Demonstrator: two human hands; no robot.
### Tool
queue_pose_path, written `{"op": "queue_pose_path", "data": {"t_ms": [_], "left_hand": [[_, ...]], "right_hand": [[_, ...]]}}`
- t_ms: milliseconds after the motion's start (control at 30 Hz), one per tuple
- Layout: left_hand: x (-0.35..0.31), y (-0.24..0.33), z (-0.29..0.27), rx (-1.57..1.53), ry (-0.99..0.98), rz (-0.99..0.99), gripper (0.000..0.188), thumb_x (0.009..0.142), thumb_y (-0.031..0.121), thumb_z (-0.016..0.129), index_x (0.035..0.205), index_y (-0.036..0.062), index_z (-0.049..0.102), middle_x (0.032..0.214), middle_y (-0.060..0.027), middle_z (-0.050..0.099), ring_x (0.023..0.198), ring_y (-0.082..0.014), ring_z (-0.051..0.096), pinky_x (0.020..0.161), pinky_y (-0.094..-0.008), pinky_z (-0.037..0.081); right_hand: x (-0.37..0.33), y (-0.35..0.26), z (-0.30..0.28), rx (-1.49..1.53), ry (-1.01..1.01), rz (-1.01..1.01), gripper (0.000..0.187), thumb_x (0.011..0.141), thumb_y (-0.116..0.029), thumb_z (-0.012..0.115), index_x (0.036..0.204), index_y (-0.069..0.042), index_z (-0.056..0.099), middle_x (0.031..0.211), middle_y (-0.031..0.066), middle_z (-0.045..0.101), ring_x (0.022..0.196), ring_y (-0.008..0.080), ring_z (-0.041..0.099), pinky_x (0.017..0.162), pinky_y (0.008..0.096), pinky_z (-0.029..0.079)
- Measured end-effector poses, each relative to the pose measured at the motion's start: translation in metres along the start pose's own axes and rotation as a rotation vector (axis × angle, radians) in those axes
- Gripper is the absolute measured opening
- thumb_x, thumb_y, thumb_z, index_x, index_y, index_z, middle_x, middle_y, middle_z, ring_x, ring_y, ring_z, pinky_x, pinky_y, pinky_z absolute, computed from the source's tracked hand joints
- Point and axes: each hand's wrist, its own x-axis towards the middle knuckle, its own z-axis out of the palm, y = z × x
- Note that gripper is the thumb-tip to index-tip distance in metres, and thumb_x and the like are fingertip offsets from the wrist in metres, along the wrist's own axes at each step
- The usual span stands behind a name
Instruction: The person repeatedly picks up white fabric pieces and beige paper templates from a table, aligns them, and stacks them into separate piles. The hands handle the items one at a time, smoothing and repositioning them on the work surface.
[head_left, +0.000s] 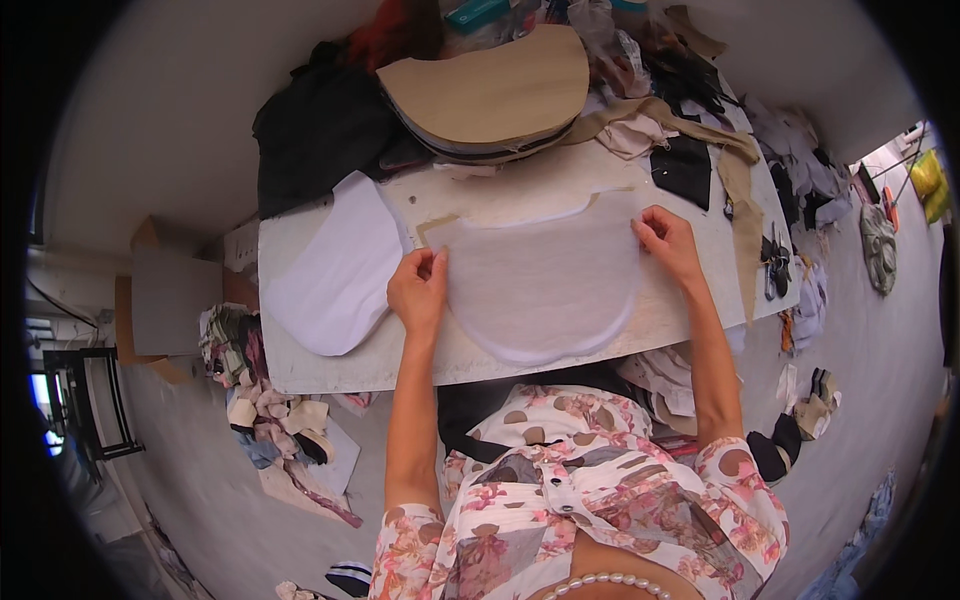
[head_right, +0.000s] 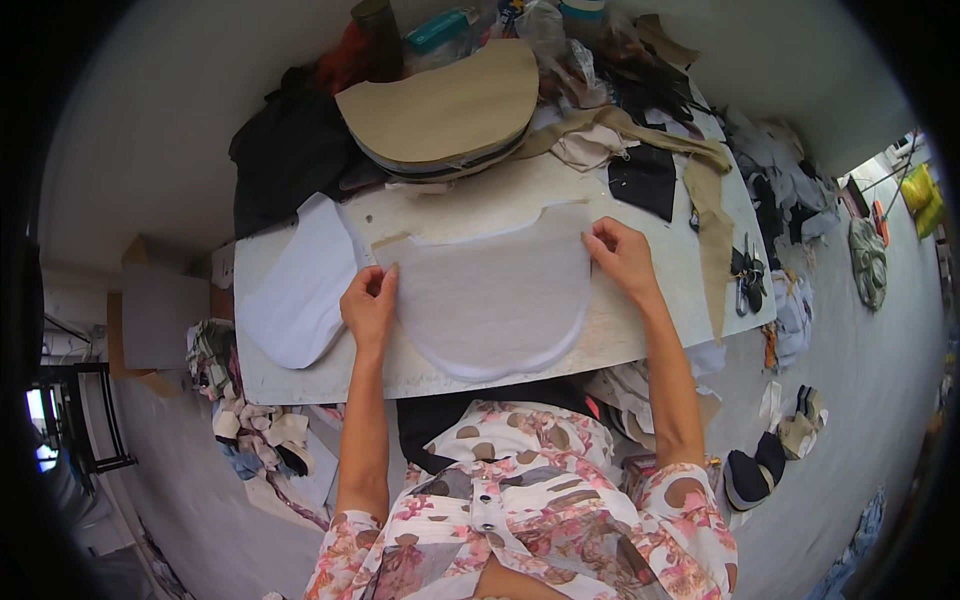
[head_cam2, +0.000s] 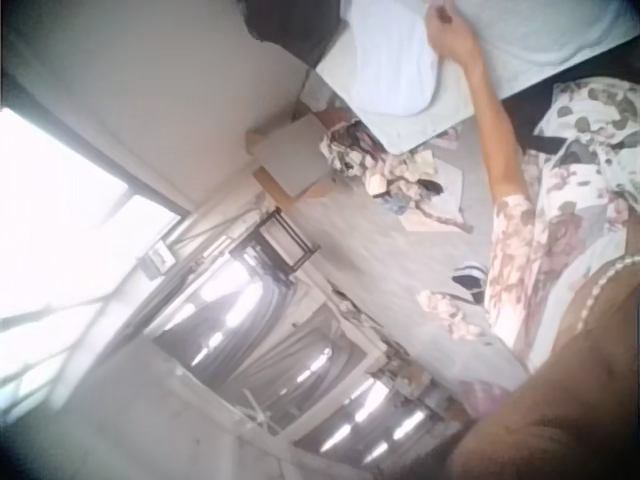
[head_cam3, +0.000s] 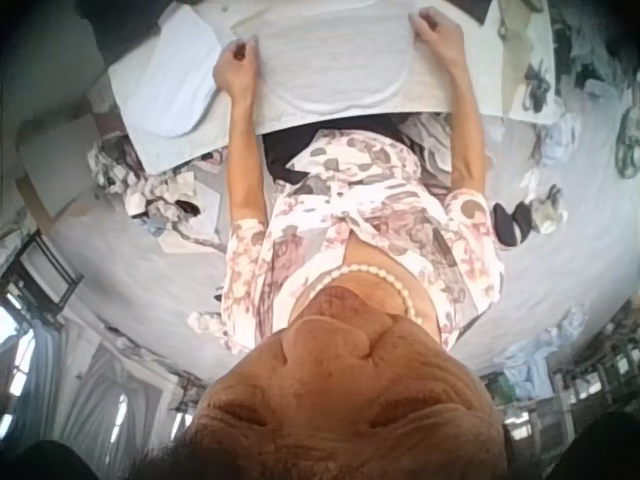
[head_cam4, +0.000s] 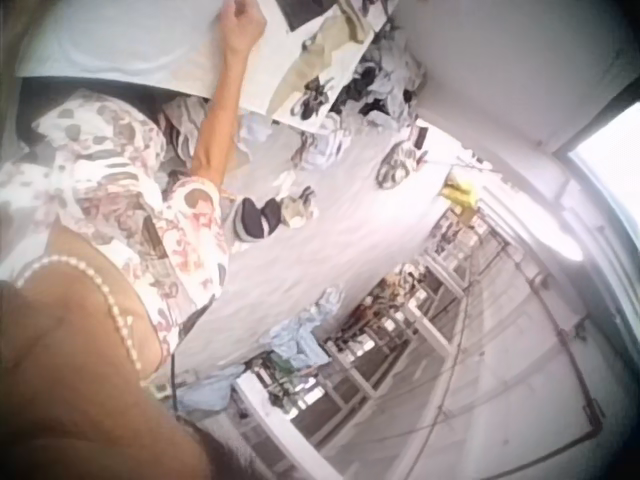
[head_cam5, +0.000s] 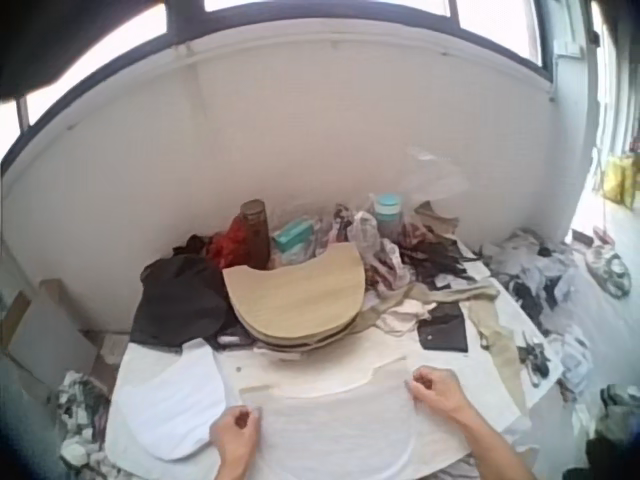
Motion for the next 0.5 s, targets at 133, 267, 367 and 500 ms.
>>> {"op": "queue_pose_path", "data": {"t_ms": [133,267,367,500], "left_hand": [[0.001,0.001,0.004,0.106,0.035,0.019,0.017,0.079,0.024,0.072,0.081,0.0075,0.067,0.062,-0.001,0.06,0.055,-0.0147,0.055,0.056,-0.0303,0.045],[0.001,0.005,0.006,0.148,0.035,0.038,0.018,0.079,0.025,0.072,0.079,0.0082,0.066,0.061,-0.0003,0.059,0.054,-0.0143,0.054,0.055,-0.0302,0.044],[0.003,0.002,0.006,0.147,0.026,0.044,0.018,0.08,0.025,0.072,0.079,0.0083,0.066,0.061,-0.0002,0.059,0.054,-0.014,0.054,0.054,-0.0301,0.044],[0.003,0.004,0.005,0.149,0.02,0.038,0.019,0.08,0.026,0.072,0.078,0.008,0.065,0.059,0.0003,0.058,0.053,-0.0138,0.053,0.053,-0.0302,0.043]], "right_hand": [[0.004,-0.004,0.012,-0.29,0.125,-0.06,0.015,0.081,-0.021,0.066,0.082,-0.006,0.063,0.064,0.0045,0.064,0.055,0.0145,0.06,0.054,0.0284,0.046],[0.003,-0.014,0.017,-0.379,0.189,-0.076,0.013,0.078,-0.02,0.065,0.079,-0.007,0.063,0.064,0.0064,0.064,0.056,0.0208,0.062,0.054,0.0329,0.048],[0.003,-0.015,0.019,-0.412,0.216,-0.073,0.012,0.078,-0.02,0.065,0.078,-0.008,0.062,0.063,0.0065,0.064,0.056,0.022,0.062,0.054,0.0334,0.047],[0.003,-0.014,0.02,-0.45,0.237,-0.089,0.013,0.078,-0.021,0.066,0.081,-0.009,0.062,0.062,0.0062,0.063,0.057,0.0227,0.062,0.054,0.0339,0.047]]}}
